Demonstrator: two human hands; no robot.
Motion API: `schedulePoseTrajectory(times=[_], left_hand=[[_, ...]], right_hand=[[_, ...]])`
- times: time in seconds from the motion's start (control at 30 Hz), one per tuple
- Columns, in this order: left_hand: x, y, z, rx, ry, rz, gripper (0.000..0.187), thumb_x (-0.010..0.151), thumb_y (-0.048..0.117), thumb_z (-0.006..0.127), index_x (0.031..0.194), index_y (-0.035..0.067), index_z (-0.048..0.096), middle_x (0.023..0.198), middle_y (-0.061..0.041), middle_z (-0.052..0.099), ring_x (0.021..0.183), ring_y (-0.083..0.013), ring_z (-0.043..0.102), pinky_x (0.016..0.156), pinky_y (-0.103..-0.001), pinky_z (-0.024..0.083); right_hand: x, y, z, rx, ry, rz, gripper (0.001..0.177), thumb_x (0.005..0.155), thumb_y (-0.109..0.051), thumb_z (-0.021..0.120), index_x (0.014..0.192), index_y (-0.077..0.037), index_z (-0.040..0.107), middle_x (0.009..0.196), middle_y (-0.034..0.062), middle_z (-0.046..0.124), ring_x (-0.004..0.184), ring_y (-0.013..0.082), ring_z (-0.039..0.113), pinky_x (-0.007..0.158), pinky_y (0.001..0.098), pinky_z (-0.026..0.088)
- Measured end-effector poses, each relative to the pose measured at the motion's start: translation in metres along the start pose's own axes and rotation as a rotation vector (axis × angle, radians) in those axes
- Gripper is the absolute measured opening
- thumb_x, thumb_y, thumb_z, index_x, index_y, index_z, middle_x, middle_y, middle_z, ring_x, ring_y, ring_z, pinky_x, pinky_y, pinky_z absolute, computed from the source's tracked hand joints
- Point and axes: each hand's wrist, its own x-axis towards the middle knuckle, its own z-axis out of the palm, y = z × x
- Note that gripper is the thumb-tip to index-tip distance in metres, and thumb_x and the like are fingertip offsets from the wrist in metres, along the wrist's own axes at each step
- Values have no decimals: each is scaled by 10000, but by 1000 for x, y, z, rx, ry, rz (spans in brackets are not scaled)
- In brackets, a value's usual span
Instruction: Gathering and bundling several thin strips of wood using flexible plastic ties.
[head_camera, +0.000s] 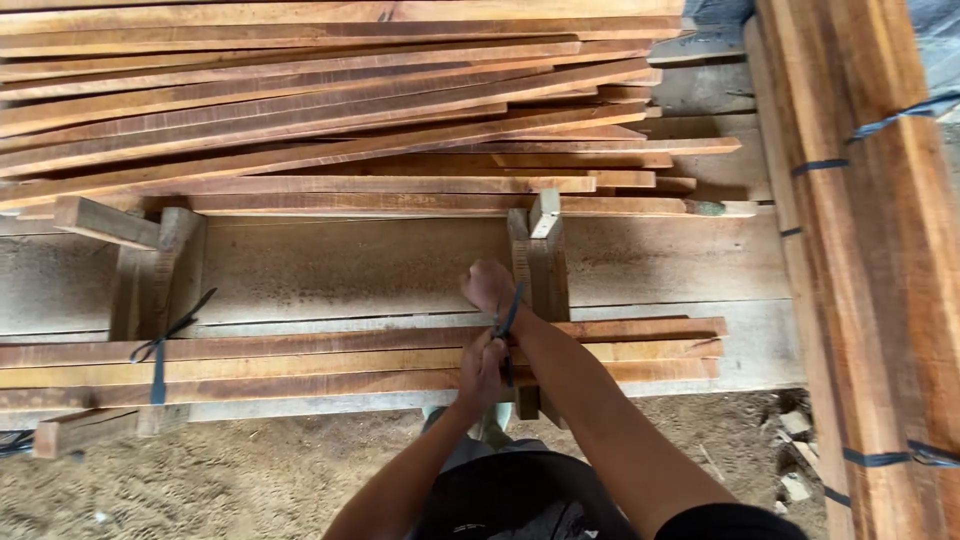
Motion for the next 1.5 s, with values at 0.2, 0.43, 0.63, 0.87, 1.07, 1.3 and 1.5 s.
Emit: schedulePoseTrajectory(times=[0.2,0.43,0.63,0.87,1.07,1.3,1.5], left_hand=[[-1,-2,-2,144,-25,64,387,1074,184,412,712,143,544,582,23,384,552,-105,305,555,-306,352],[11,-28,-9,-78,-50,-65,297,1081,189,414,810,148,529,636,42,426,578,-58,282,534,-285,291],[3,-7,-4,62,18,-113,377,1062,216,410,700,166,506,557,11,433,516,-70,284,536,-315,320],[4,-10,-12,202,-94,38,464,1083,265,392,670,140,565,509,-1,396,478,-82,278,487,-299,302],[5,1,-7,256,-104,23,392,1031,233,455,652,152,510,519,6,367,487,-103,305,483,-297,320],[7,-5,-3,216,-85,77,358,1000,190,461,652,140,533,502,14,364,494,-89,301,486,-289,318],[11,11,7,-191,100,-212,326,1060,143,377,739,195,346,648,19,269,629,-127,274,702,-389,377]], right_hand=[[1,14,14,-16,-55,-87,334,903,-173,643,652,47,635,577,241,616,576,425,692,468,464,585],[1,1,-6,-144,-12,142,406,889,-399,592,767,-36,725,755,203,732,822,410,759,658,495,623],[5,16,2,-82,109,149,443,903,-406,551,745,-20,700,747,216,720,806,423,752,635,484,624],[-16,-15,-19,-12,77,60,373,857,-256,574,719,68,695,731,312,693,784,515,720,615,597,611],[5,27,46,-22,-65,28,335,856,-245,621,754,63,703,759,319,688,785,514,722,601,544,616],[-1,-6,1,-5,22,57,324,819,-225,594,668,56,650,640,288,639,682,512,708,507,556,587],[-7,-11,-23,91,99,92,464,876,-338,518,642,48,627,662,294,646,719,524,689,588,590,577]])
